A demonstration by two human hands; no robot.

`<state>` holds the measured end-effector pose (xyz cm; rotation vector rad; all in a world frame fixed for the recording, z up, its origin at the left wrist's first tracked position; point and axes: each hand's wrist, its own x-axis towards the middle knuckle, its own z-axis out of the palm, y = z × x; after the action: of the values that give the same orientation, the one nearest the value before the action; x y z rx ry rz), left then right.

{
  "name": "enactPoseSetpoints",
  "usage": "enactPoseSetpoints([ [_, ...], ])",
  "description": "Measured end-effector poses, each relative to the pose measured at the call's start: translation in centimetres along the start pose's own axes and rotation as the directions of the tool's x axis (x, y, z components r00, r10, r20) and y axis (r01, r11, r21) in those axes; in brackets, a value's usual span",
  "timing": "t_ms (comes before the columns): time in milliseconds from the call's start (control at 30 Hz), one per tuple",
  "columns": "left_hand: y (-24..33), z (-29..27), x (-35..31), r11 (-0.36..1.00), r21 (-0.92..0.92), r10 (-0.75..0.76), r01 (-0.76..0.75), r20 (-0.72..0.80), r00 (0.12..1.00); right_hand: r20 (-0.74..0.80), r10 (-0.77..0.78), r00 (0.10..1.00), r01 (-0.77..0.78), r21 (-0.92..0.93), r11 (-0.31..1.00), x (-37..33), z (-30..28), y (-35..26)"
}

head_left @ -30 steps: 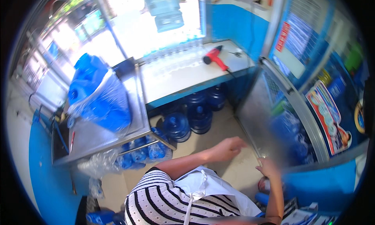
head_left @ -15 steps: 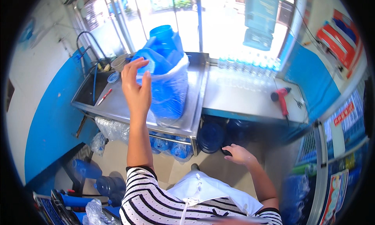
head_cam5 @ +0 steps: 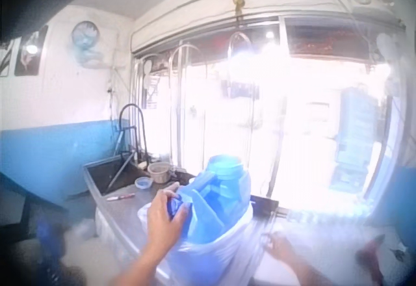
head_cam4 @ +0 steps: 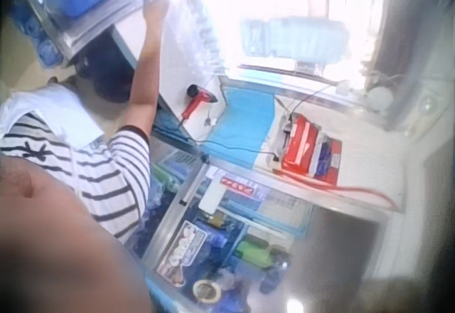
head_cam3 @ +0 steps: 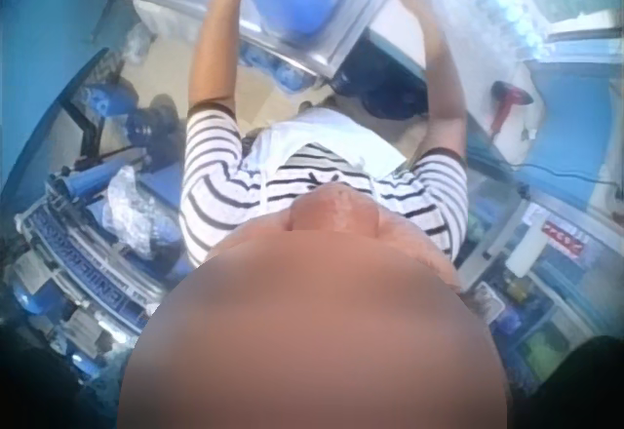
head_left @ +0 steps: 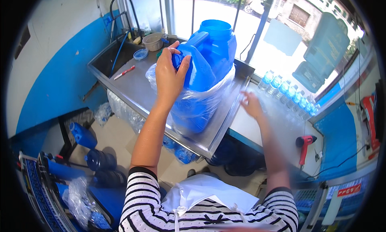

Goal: The person uses a red heat gun to shrink-wrap a blue plastic water container, then removes the wrap and places the container in a sink. They rinse the container under running water and scrub the interior with a toothbrush. The person repeats the shrink-wrapping process on a second container and cleans it in the same way.

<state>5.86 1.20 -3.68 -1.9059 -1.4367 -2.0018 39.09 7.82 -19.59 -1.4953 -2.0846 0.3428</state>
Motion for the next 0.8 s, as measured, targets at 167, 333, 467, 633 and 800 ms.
enactPoseSetpoints([
  [167,0.8,-0.1,-0.2,0.999,0.032,-0.03,0.03,-0.014,0.999,-0.143,-0.088,0.986,0.058,-0.2,0.978,14.3,2.4,4.5],
  [333,1.1,0.3,-0.4,0.998,0.04,-0.051,0.053,-0.052,0.997,0.076,-0.071,0.995,0.097,-0.441,0.892,24.9,8.0,8.3],
  [467,1.3,0.4,-0.5,0.995,0.019,-0.093,0.095,-0.08,0.992,0.184,-0.046,0.982,0.135,-0.511,0.849,29.1,9.5,9.9],
  [633,1.1,0.6,-0.7,0.996,0.03,-0.079,0.083,-0.103,0.992,0.203,-0.091,0.975,0.191,-0.557,0.808,32.1,8.8,9.1],
  [800,0.4,0.5,-0.6,0.988,0.139,0.083,-0.066,-0.119,0.989,0.227,-0.134,0.965,0.245,-0.584,0.774,33.6,8.8,8.7],
])
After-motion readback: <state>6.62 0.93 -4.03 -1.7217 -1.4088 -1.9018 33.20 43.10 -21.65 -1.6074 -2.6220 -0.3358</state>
